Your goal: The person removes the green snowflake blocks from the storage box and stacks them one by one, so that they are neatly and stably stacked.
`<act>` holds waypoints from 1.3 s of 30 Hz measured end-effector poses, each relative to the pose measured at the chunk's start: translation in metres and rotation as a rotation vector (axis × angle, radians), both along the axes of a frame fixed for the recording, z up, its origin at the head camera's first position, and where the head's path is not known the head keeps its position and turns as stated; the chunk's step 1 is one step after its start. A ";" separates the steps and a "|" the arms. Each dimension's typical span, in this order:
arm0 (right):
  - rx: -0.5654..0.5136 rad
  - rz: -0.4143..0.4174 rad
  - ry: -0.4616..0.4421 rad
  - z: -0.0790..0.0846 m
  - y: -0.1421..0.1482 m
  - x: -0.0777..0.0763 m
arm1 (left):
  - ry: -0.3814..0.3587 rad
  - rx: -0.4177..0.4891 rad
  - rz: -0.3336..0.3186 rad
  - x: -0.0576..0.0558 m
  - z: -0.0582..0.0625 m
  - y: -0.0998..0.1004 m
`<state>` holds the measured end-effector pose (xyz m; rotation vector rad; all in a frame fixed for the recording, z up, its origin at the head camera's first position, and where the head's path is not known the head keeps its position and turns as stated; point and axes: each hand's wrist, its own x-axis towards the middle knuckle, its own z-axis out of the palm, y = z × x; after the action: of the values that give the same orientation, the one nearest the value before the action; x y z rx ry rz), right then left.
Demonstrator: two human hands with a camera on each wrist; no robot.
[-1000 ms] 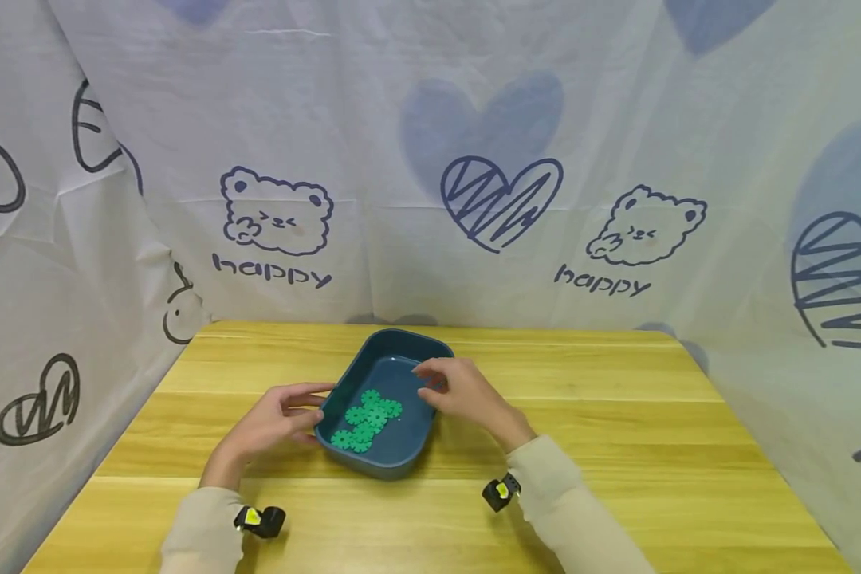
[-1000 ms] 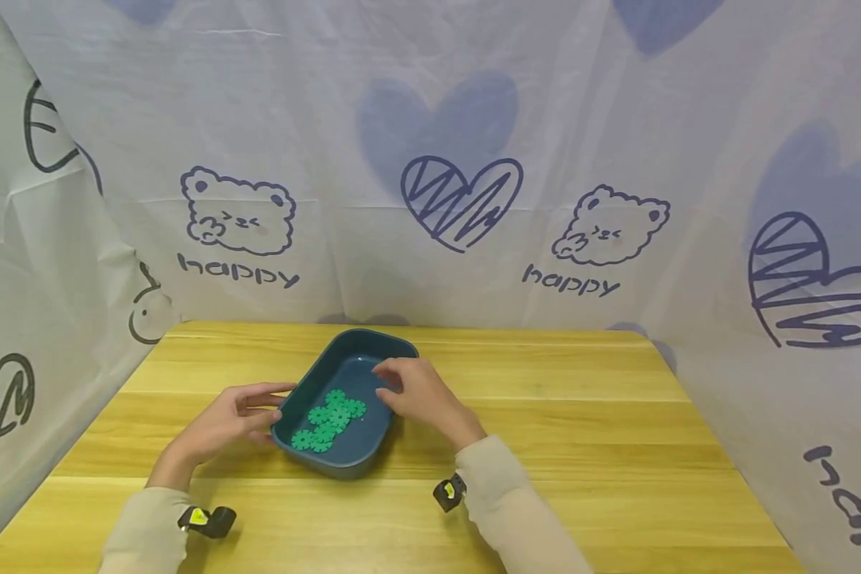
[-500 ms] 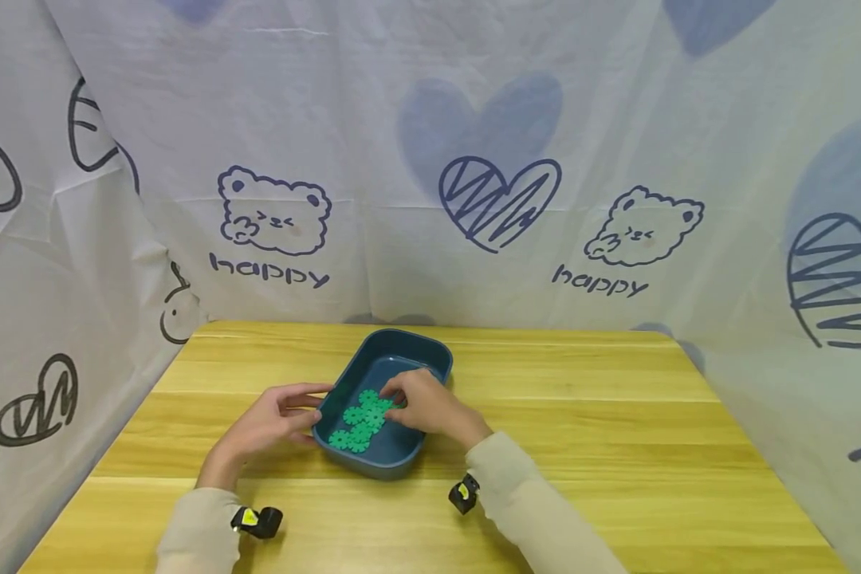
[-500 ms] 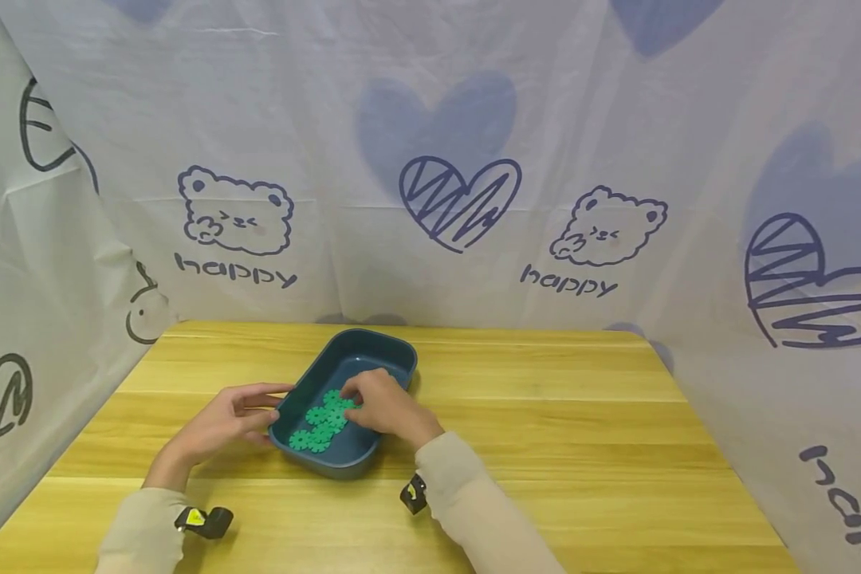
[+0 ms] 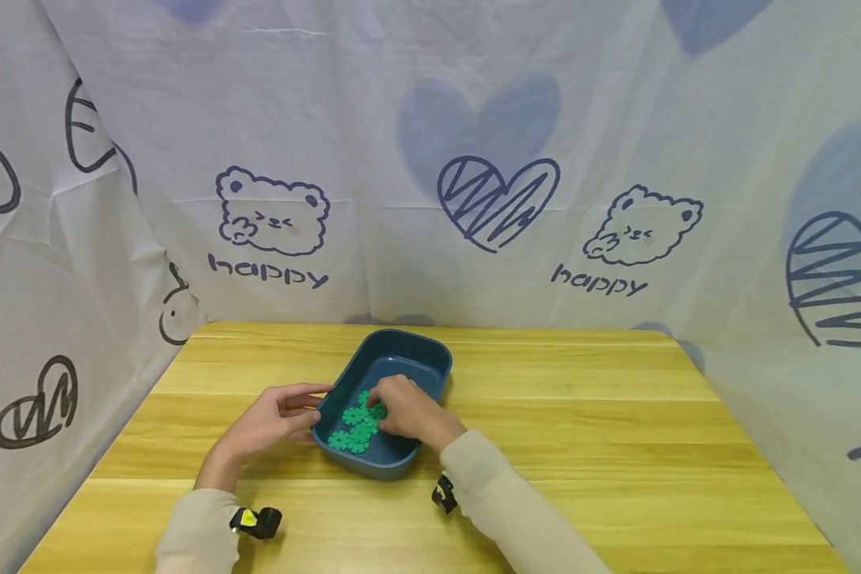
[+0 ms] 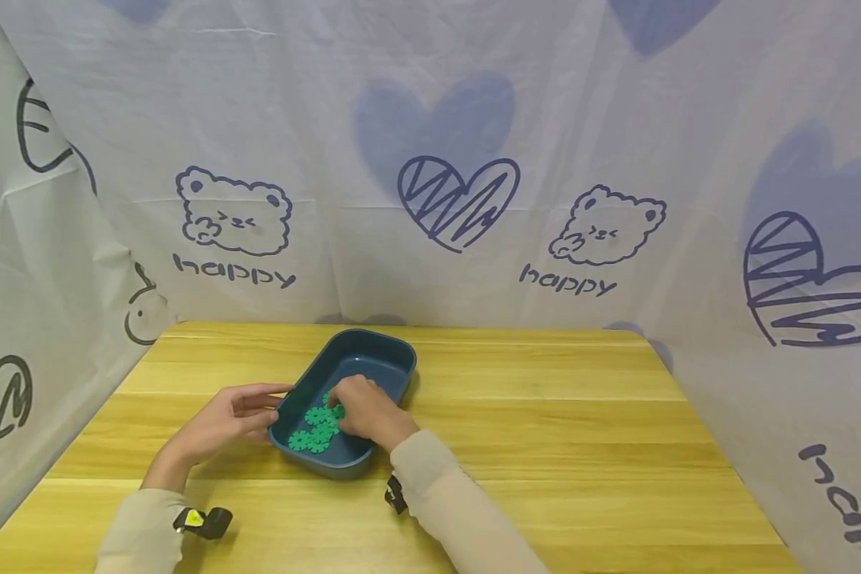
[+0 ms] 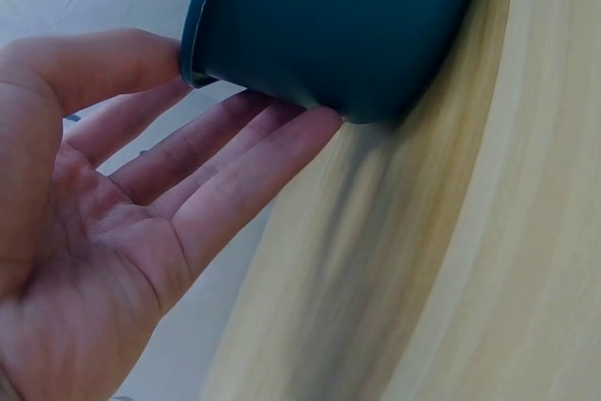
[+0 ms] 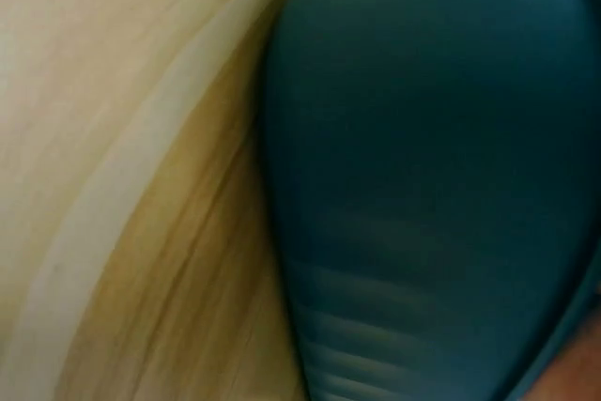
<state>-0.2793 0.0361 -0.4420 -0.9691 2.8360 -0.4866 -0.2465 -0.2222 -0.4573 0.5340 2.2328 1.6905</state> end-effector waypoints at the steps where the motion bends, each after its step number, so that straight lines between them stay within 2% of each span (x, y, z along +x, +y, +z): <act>1: 0.006 0.002 0.002 -0.001 -0.001 -0.001 | -0.002 -0.001 0.000 0.000 0.000 0.000; 15: 0.104 0.051 0.067 -0.003 -0.007 0.001 | 0.003 0.020 -0.012 -0.001 0.000 -0.002; 26: 0.152 0.067 0.079 -0.002 -0.008 0.002 | -0.017 0.008 -0.004 0.000 0.002 -0.003; 32: 0.153 0.069 0.083 -0.002 -0.007 0.003 | -0.020 0.004 0.001 0.002 0.003 0.000; 39: 0.077 0.088 0.068 0.009 -0.003 0.007 | -0.016 0.001 -0.005 0.003 0.003 0.001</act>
<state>-0.2725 0.0332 -0.4330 -1.1111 2.8325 -0.3386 -0.2438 -0.2217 -0.4545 0.5237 2.2178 1.6883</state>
